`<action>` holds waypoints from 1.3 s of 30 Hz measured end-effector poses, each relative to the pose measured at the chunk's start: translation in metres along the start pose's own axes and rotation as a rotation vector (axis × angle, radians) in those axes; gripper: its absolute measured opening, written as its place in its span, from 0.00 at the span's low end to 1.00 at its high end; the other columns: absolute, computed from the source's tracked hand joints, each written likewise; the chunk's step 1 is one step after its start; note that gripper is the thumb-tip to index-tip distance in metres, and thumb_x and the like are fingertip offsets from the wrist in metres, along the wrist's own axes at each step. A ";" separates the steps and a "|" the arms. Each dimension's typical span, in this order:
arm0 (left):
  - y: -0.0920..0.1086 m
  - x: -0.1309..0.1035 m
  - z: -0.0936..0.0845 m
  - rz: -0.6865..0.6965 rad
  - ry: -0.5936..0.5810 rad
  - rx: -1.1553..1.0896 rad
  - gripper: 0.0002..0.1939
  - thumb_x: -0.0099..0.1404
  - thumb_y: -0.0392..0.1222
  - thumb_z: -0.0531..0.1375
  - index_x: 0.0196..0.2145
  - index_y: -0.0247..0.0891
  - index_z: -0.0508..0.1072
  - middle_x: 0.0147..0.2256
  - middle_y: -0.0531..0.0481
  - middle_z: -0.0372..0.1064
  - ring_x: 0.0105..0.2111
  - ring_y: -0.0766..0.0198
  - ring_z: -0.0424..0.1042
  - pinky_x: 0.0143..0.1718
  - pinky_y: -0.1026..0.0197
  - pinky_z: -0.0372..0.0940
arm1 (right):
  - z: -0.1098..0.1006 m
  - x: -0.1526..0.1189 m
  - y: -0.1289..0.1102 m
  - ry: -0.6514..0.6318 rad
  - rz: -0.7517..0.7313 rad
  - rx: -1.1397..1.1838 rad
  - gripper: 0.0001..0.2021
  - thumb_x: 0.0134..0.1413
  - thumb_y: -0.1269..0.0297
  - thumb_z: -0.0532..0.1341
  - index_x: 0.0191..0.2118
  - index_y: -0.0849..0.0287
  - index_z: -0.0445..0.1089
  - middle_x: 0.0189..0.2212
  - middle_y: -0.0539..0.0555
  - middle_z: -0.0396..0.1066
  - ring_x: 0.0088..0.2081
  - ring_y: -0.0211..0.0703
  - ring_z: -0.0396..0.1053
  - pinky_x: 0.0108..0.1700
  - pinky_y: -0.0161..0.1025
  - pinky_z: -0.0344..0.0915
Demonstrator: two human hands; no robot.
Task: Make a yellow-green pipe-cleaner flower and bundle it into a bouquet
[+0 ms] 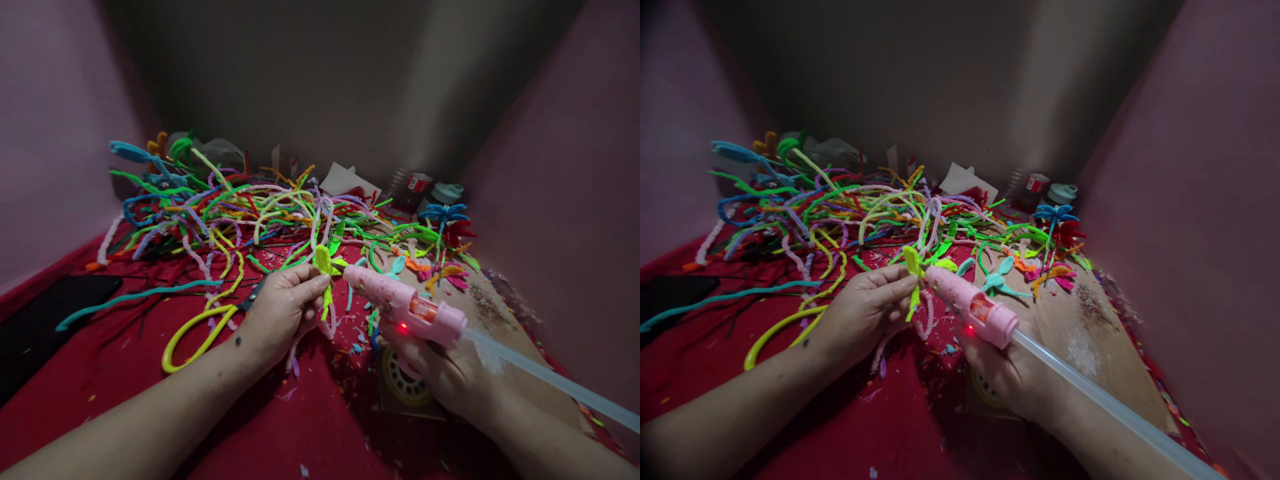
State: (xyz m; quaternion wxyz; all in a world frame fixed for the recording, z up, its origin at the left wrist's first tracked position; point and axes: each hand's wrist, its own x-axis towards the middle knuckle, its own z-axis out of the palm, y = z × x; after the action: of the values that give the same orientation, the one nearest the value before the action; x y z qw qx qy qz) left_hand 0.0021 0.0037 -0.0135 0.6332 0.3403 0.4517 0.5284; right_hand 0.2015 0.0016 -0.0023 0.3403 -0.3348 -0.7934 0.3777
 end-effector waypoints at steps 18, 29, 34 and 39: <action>0.003 0.000 -0.001 0.031 0.003 0.034 0.11 0.60 0.41 0.59 0.23 0.36 0.64 0.14 0.60 0.55 0.12 0.77 0.48 0.12 0.72 0.46 | 0.000 0.002 -0.005 -0.076 -0.003 0.026 0.26 0.61 0.59 0.51 0.63 0.54 0.53 0.54 0.55 0.67 0.53 0.51 0.67 0.55 0.47 0.65; 0.002 -0.001 0.001 0.018 0.010 0.057 0.09 0.57 0.41 0.61 0.24 0.36 0.65 0.14 0.60 0.57 0.12 0.77 0.50 0.13 0.73 0.46 | 0.000 -0.002 -0.002 -0.062 0.047 0.050 0.26 0.61 0.62 0.51 0.64 0.51 0.51 0.49 0.54 0.72 0.41 0.49 0.74 0.42 0.44 0.72; 0.002 -0.001 0.002 0.037 0.005 0.065 0.08 0.57 0.40 0.61 0.24 0.35 0.66 0.14 0.60 0.57 0.13 0.77 0.50 0.14 0.72 0.45 | -0.002 -0.003 -0.002 -0.065 0.089 0.067 0.26 0.62 0.60 0.51 0.65 0.51 0.49 0.37 0.54 0.76 0.31 0.47 0.74 0.32 0.41 0.72; 0.003 -0.001 0.003 0.034 0.000 0.057 0.11 0.56 0.40 0.61 0.22 0.36 0.63 0.14 0.60 0.56 0.13 0.78 0.49 0.14 0.72 0.44 | -0.001 -0.004 -0.002 -0.049 0.059 0.097 0.26 0.62 0.60 0.52 0.65 0.51 0.50 0.32 0.54 0.76 0.32 0.47 0.74 0.31 0.40 0.72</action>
State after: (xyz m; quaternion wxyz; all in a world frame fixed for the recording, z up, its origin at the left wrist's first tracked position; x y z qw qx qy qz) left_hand 0.0039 0.0034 -0.0099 0.6141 0.3659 0.4609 0.5259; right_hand 0.2041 -0.0017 -0.0014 0.3253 -0.3319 -0.7718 0.4339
